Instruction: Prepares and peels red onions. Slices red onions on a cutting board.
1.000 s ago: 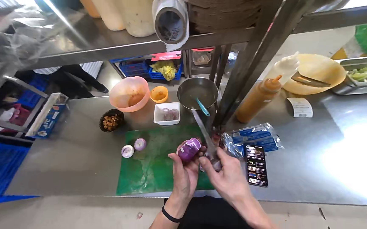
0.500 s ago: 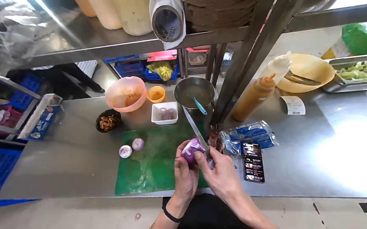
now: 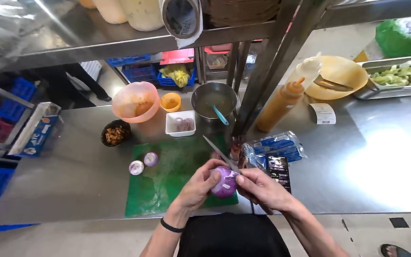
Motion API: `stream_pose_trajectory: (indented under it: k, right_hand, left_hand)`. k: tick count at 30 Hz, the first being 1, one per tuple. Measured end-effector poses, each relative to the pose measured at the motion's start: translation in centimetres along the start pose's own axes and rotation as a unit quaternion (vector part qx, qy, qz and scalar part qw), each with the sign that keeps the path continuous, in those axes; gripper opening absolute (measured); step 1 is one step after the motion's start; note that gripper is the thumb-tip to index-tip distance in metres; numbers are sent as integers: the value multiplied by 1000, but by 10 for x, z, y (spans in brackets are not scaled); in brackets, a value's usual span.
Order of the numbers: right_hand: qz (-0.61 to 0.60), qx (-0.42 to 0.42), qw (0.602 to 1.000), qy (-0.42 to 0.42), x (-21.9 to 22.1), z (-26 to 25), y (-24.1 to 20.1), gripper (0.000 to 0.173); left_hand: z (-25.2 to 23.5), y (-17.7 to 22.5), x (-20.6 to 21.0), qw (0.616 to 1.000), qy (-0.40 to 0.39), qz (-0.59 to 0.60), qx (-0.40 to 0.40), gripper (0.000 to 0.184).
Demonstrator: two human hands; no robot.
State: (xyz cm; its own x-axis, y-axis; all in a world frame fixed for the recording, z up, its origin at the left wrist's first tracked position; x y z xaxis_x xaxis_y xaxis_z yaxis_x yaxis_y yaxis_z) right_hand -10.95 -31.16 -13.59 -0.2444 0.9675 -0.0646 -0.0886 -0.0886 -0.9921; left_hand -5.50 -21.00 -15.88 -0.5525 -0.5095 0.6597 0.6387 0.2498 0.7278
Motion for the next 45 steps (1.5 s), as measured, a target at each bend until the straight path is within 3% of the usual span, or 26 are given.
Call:
stream_pose_trajectory:
  k: [2,4,9,13,18,21,24,27,30,33,38,41,45]
  right_hand:
    - [-7,-13,1000,-2,0,2,0,42]
    - [44,-40,997,44,-7,7,-6,43]
    - [277,-125,944,133,-2,20,-34,47]
    - [386,-158,900,124,23,23,-36,47]
    - [260,-145,944,141,5,37,-11,49]
    - [222,-62,956,180,-20,43,22,48]
    - [304,111,919,225,-49,39,82,47]
    - [373,239,870,216,-63,34,130,53]
    - [427,316,825,191,-64,31,144,65]
    - [432,225,833,262,-57,25,98,67]
    - [386,8,865,321,-10,12,-29,58]
    - [423,-3,854,304,2,0,-55,59]
    - [451,2,842,295,2,-5,-55,56]
  left_hand:
    - [-4,2,8,998,-39,-6,-42,55]
    - [-8,6,8,999,-21,13,-47,52]
    - [-12,1,-6,988,93,120,-25,27]
    - [-16,-14,-24,960,198,198,-13,31]
    - [1,-16,-69,926,360,105,35,25]
    - [13,-12,-89,908,408,93,30,31]
    - [14,-5,-89,933,340,108,53,29]
    - [7,-2,-70,965,197,158,76,36]
    - [1,-6,-46,965,36,255,55,51]
    - [0,-6,-29,953,-25,299,49,48]
    - [-4,-14,-21,962,-4,269,39,43]
    - [-2,-18,-18,972,20,231,35,40]
    - [-3,-14,-14,972,1,233,43,40]
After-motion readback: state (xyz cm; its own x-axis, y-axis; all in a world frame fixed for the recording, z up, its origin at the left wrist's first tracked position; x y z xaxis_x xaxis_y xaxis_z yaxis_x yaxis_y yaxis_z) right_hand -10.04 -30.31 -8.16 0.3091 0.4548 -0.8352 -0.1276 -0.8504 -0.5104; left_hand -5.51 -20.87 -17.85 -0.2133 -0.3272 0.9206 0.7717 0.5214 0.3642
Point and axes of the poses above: each hand's wrist, its own z-axis away from the middle knuckle, its own x-axis out of the palm, y = z × x, the point moved 10 cm from there along -z, towards the middle knuckle, and after that the axes turned 11 degrees about z, right-handed, at the moved point
